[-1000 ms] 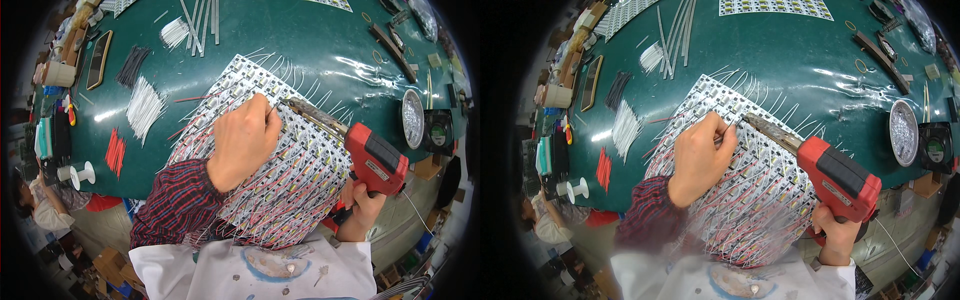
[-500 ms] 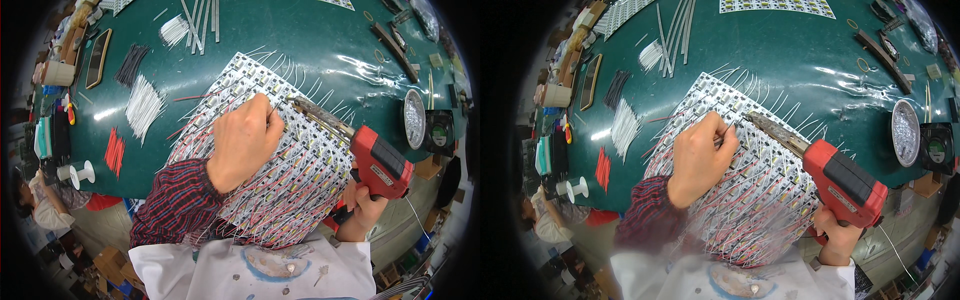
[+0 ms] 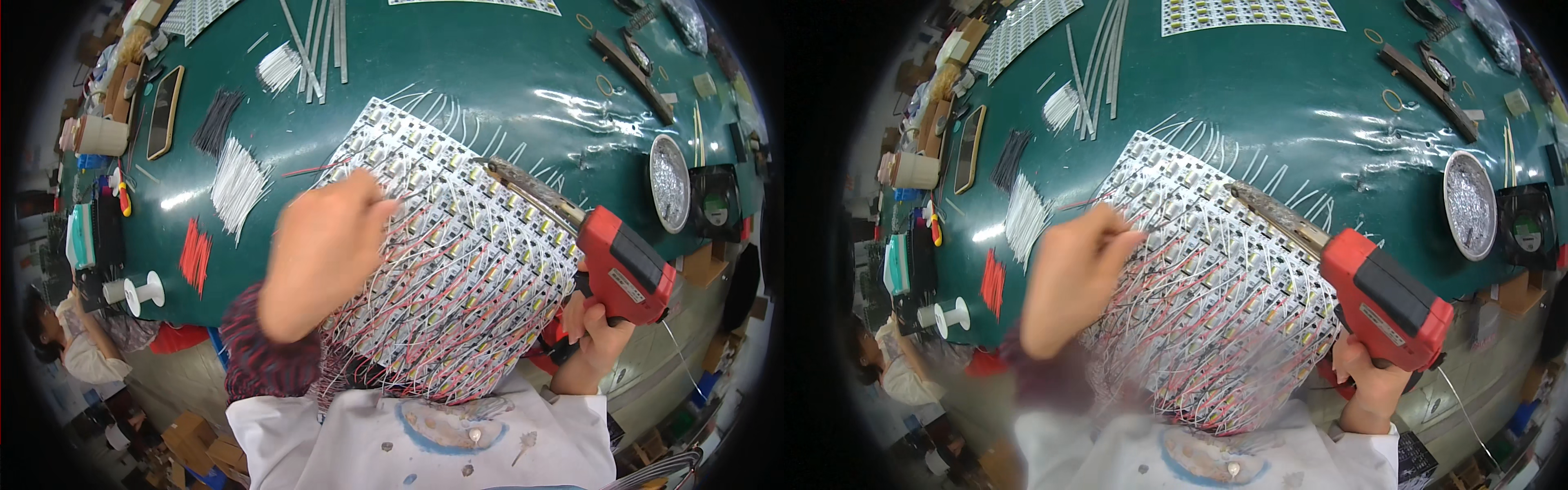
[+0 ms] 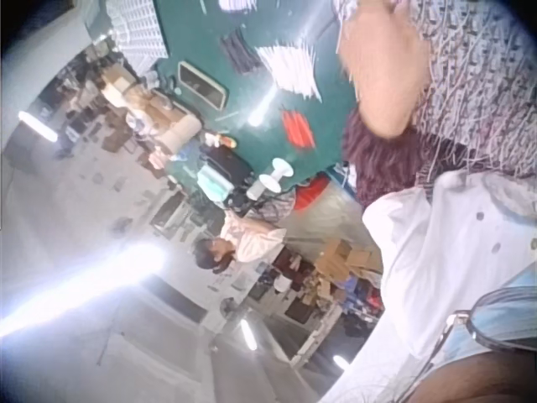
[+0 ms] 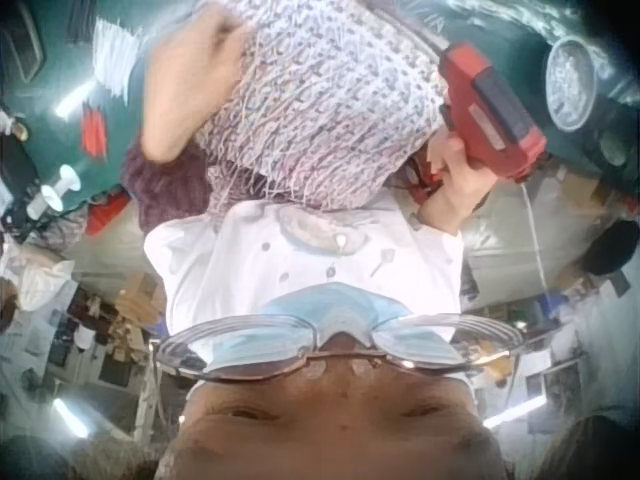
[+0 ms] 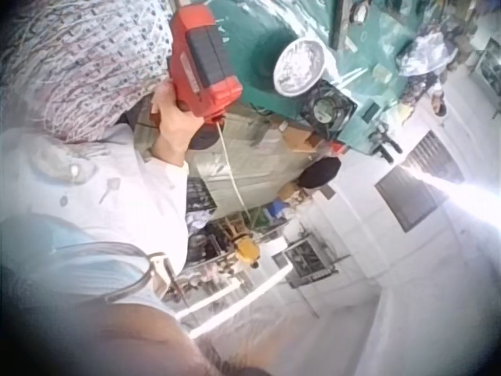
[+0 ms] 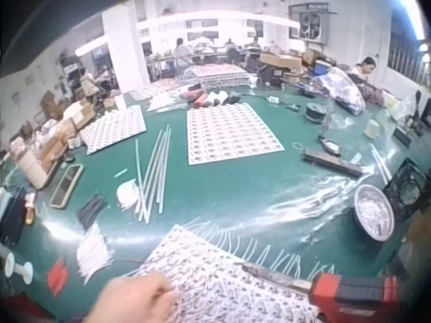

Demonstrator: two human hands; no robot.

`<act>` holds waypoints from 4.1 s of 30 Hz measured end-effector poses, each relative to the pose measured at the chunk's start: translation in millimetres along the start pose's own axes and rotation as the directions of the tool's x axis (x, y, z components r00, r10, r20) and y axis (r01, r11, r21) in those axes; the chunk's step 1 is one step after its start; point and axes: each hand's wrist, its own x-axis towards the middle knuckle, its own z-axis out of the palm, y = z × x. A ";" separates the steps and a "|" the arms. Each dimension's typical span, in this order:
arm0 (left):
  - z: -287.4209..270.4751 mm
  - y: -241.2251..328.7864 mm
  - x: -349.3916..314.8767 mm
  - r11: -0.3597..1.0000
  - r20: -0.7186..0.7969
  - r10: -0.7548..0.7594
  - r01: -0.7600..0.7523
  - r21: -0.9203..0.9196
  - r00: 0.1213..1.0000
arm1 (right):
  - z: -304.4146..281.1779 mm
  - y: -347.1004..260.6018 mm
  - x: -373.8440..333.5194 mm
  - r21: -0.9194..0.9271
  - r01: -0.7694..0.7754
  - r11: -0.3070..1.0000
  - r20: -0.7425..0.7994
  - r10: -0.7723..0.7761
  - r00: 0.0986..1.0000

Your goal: The person solders electrical wires onto an LED array circuit board with a soldering iron and solder wire.

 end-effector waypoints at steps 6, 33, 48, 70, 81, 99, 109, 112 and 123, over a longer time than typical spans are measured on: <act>12.5 33.4 11.6 0.951 -0.204 0.096 -0.150 -0.270 0.974 | -11.6 0.1 1.3 0.129 -0.045 0.991 0.050 0.039 0.998; 72.4 13.8 15.3 0.989 -0.192 0.118 -0.132 -0.061 0.974 | -8.6 7.8 -9.4 0.031 -0.065 0.997 0.020 0.064 0.998; -2.3 17.7 -0.3 0.991 0.209 0.093 -0.072 -0.110 0.973 | -17.0 2.9 -19.0 0.075 0.030 0.997 -0.017 -0.028 0.999; 67.5 25.6 18.9 0.986 -0.029 0.048 -0.052 -0.158 0.998 | -24.1 14.5 -22.4 0.067 -0.062 0.996 0.037 0.060 0.998; 69.5 22.6 17.5 0.987 -0.092 0.048 -0.061 -0.147 0.995 | -21.0 10.9 -20.1 0.012 -0.003 1.000 0.040 0.002 0.999; 72.4 19.4 17.3 0.987 -0.146 0.117 -0.132 -0.094 0.982 | -21.3 11.9 -21.0 0.128 -0.035 0.991 0.094 0.023 0.995; 71.6 21.9 17.4 0.981 -0.118 0.136 -0.150 -0.125 0.984 | -23.0 14.9 -24.9 0.140 -0.015 0.990 0.065 0.006 0.998; 63.5 11.2 16.1 0.962 -0.170 0.245 -0.261 -0.083 0.955 | -24.1 9.9 -27.4 0.126 -0.004 0.992 0.019 0.002 1.000; 83.8 47.6 12.4 0.964 -0.163 0.262 -0.267 -0.010 0.951 | -36.6 10.6 -30.6 0.178 -0.001 0.984 0.009 -0.001 1.000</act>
